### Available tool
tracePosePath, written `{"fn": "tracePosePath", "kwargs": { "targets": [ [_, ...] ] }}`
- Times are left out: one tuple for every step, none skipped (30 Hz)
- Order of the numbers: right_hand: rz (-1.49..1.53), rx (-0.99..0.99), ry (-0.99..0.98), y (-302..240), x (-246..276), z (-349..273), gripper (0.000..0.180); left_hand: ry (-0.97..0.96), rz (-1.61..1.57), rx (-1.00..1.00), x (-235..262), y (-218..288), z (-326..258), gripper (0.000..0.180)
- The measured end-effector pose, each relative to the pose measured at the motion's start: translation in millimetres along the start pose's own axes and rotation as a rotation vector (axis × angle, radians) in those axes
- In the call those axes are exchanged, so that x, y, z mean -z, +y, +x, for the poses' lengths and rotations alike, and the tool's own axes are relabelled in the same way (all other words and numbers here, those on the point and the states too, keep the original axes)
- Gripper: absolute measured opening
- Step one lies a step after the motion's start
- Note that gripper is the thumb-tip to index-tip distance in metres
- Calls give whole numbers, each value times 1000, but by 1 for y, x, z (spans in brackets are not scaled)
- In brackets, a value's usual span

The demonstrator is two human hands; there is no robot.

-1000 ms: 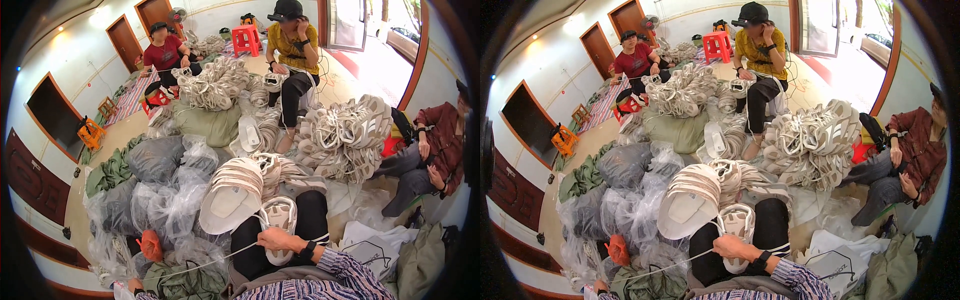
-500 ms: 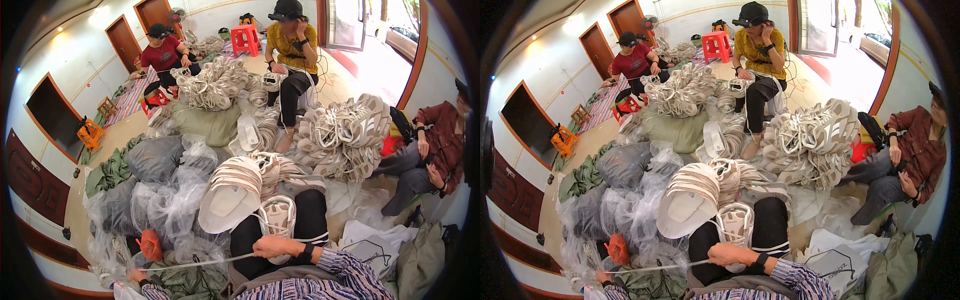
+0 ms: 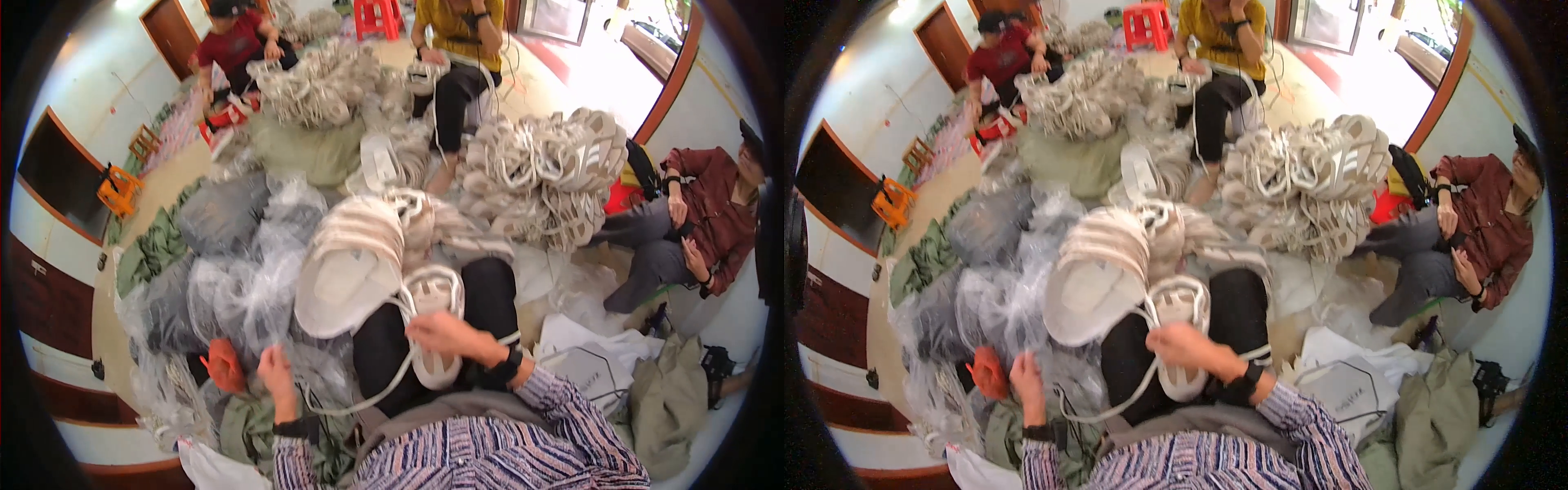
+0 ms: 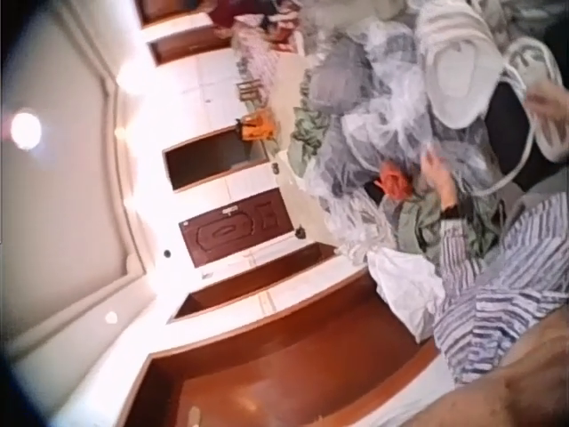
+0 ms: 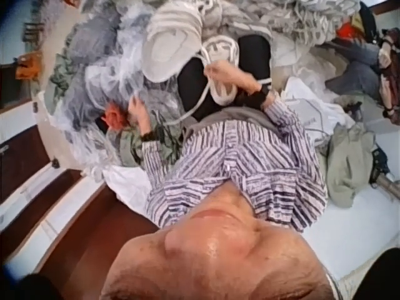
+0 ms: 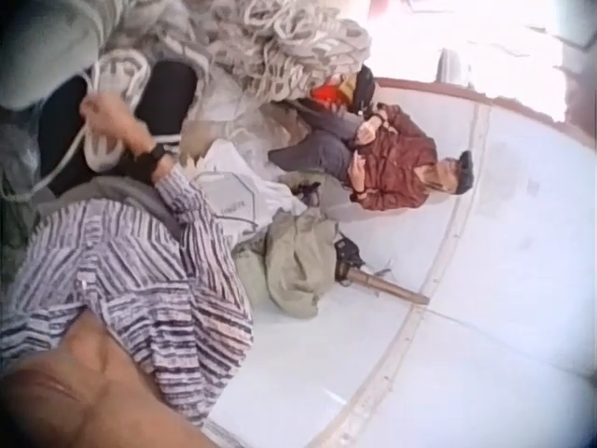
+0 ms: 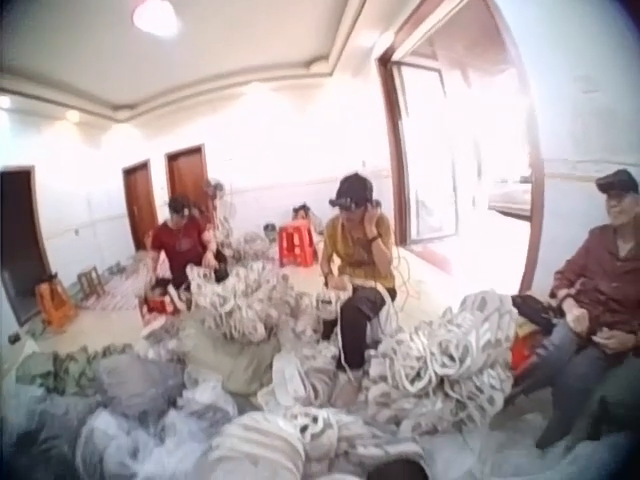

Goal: Lacing and tying the laces of athletic shoes in a workshop environment.

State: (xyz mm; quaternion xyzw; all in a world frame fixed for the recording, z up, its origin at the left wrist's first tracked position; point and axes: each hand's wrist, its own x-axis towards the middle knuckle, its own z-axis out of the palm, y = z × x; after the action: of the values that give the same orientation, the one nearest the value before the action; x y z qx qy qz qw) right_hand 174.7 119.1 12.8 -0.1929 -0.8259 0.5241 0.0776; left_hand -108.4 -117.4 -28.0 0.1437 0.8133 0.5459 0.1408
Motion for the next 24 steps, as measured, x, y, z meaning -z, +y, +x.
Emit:
{"fn": "tracePosePath", "kwargs": {
  "targets": [
    [82, -177, 4, -4, 7, -4, 23, -90, 122, -150, -21, 18, -17, 17],
    [42, -198, 1, -6, 17, -7, 23, -142, 110, -187, -47, 36, -33, 18],
    [7, -212, -13, -6, 21, -10, 22, -257, 119, -261, -62, 53, -47, 18],
    [19, -207, 5, -6, 20, -16, 22, -343, 128, -302, -75, 64, -60, 16],
    [27, -197, 18, -3, 18, -14, 21, -422, 130, -340, -88, 66, -68, 15],
    [67, -249, 18, -7, 18, -17, 21, -476, 149, -368, -99, 71, -78, 14],
    [96, -286, 28, -12, 21, -16, 21, -521, 160, -415, -109, 76, -83, 13],
    [97, -255, 47, -4, 18, -18, 23, -521, 160, -401, -116, 74, -87, 13],
    [97, -261, 42, -2, 17, -19, 23, -582, 236, -454, -122, 70, -89, 14],
    [97, -269, 33, -2, 16, -19, 23, -641, 312, -510, -126, 68, -90, 14],
    [97, -275, 25, -3, 16, -19, 24, -639, 311, -509, -129, 69, -90, 14],
    [95, -279, 28, 0, 14, -21, 24, -630, 343, -486, -133, 70, -91, 13],
    [80, -256, 21, 4, 11, -22, 25, -619, 376, -464, -137, 71, -92, 12],
    [64, -232, 14, 7, 9, -23, 26, -621, 373, -467, -141, 71, -92, 12],
    [64, -230, 10, 1, 9, -23, 26, -580, 372, -589, -142, 70, -92, 11],
    [30, -269, -23, -7, 10, -22, 27, -536, 371, -710, -143, 68, -92, 10],
    [-4, -308, -58, -13, 11, -22, 28, -533, 372, -707, -143, 66, -91, 10],
    [-5, -308, -58, -14, 12, -23, 28, -540, 347, -739, -144, 65, -90, 9],
    [64, -335, -61, -14, 14, -24, 29, -547, 322, -769, -145, 65, -90, 8],
    [133, -362, -66, -14, 14, -24, 30, -547, 322, -767, -146, 64, -90, 8],
    [132, -363, -67, -15, 15, -23, 30, -525, 310, -746, -149, 67, -89, 8],
    [161, -394, -74, -16, 16, -23, 31, -503, 298, -725, -151, 68, -89, 7],
    [190, -425, -83, -16, 16, -22, 33, -502, 298, -723, -152, 67, -89, 7],
    [187, -423, -84, -16, 17, -21, 33, -506, 316, -743, -154, 68, -87, 7]
  ]
}}
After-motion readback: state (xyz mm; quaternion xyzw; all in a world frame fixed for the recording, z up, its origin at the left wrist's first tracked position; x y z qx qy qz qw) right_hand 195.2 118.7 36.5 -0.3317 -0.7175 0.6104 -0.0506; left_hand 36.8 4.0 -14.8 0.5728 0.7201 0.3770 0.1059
